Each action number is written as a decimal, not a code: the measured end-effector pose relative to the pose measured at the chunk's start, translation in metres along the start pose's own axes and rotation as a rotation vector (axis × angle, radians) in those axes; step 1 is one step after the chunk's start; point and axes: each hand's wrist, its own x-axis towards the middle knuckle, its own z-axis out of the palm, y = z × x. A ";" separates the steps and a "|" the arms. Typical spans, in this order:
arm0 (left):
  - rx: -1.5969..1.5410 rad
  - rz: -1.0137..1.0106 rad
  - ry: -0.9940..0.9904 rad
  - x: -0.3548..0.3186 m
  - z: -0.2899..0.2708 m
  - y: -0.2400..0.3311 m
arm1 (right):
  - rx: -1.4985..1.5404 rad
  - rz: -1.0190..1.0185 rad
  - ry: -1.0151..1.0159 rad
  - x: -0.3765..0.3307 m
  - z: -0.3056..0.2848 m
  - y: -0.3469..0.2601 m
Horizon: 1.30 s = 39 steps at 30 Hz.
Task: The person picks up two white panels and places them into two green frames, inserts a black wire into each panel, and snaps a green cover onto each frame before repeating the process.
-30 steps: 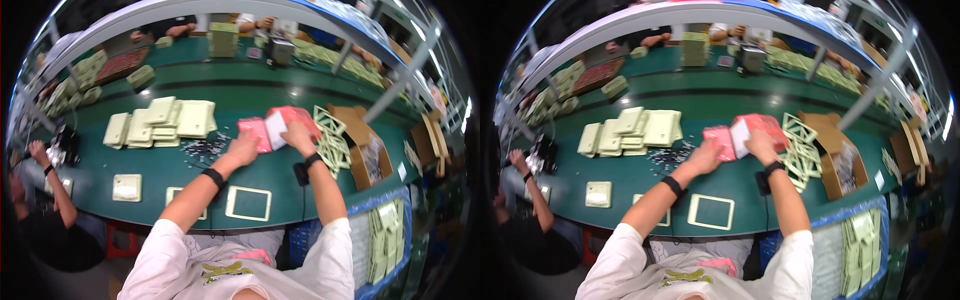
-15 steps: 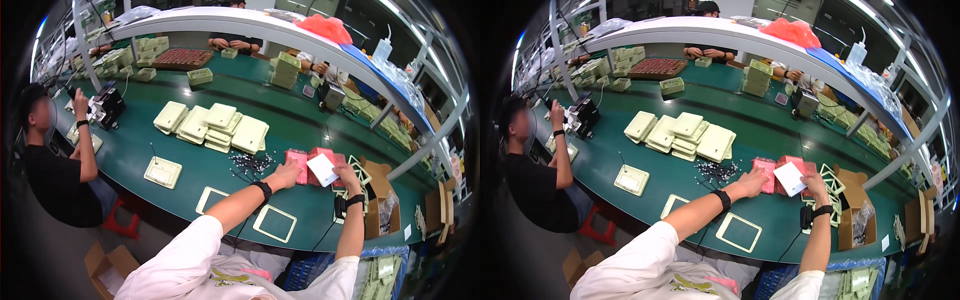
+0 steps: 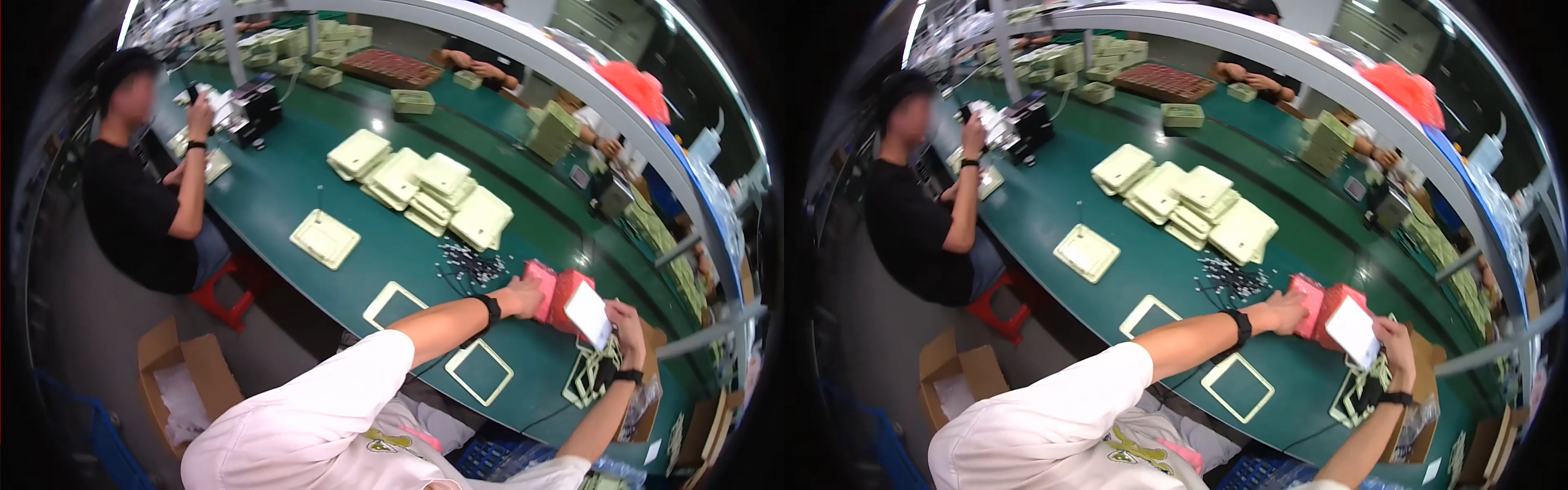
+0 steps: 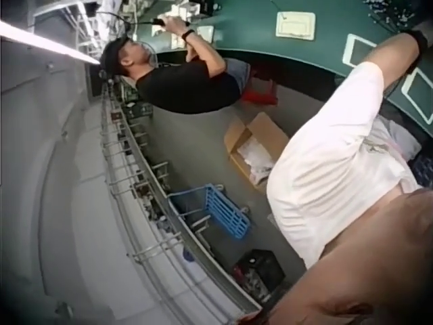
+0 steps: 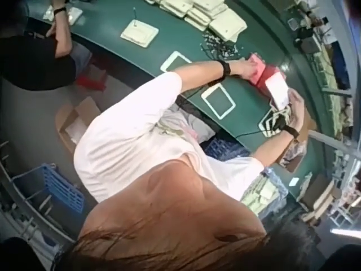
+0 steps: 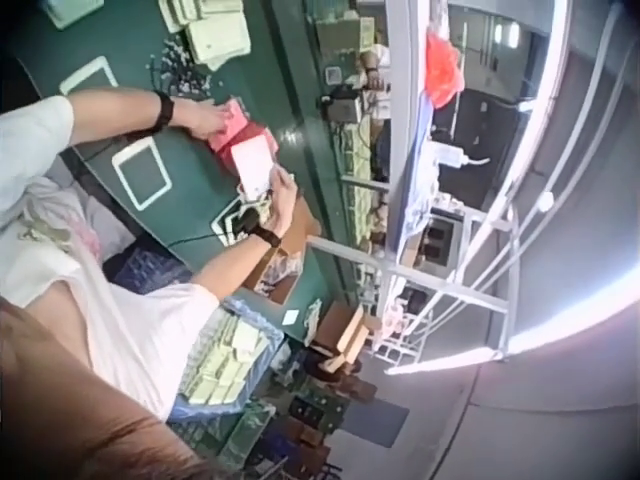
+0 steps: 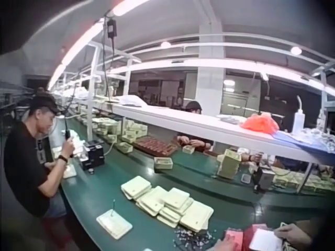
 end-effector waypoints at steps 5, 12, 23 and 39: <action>-0.996 -0.141 -0.305 -0.051 -0.097 0.043 | -0.193 -0.147 -0.178 -0.057 0.036 -0.061; -1.971 0.136 -0.588 -0.196 -0.086 0.037 | -0.300 -0.622 -0.527 -0.093 0.153 -0.154; -1.914 0.155 0.385 -0.295 -0.067 0.001 | 0.162 -0.311 -0.520 -0.120 0.274 -0.132; -1.846 0.000 0.302 -0.282 -0.056 -0.001 | -0.099 -0.336 -0.221 -0.155 0.291 -0.097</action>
